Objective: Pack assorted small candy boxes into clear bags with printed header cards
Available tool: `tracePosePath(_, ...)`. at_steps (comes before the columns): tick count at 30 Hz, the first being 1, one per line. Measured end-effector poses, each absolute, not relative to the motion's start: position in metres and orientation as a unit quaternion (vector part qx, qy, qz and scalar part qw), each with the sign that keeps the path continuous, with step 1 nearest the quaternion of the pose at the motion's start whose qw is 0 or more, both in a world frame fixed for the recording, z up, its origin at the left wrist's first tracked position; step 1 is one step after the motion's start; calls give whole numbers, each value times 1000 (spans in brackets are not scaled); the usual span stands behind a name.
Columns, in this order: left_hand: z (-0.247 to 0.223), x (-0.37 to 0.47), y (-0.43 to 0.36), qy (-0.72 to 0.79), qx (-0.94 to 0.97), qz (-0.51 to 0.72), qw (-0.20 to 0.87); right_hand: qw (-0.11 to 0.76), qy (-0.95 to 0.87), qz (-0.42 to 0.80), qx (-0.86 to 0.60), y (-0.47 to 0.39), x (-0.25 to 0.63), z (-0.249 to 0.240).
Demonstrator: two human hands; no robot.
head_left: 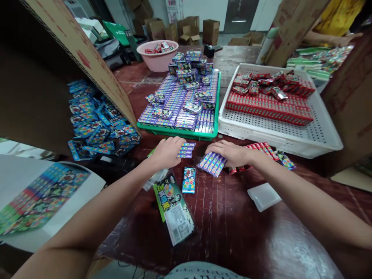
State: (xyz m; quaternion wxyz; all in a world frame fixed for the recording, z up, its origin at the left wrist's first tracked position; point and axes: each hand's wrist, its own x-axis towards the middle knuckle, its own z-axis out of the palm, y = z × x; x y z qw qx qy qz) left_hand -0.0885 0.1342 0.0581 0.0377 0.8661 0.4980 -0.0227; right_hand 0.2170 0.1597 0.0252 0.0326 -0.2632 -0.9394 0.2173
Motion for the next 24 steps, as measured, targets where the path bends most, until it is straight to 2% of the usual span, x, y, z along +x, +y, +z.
tracePosePath(7,56,-109,145,442,892,-25,95,-47,-952,165,-254,174,181,33)
tracePosePath(11,54,-121,149,423,899,-14,117,26,-931,138,-336,149,182,47)
tracePosePath(16,45,-109,149,467,875,34,119,123,-839,90,-522,91,156,46)
tracePosePath(20,34,-74,147,571,817,37,77,93,-844,76,-522,86,143,37)
tracePosePath(24,34,-58,138,600,796,32,68,74,-866,59,-491,100,158,40)
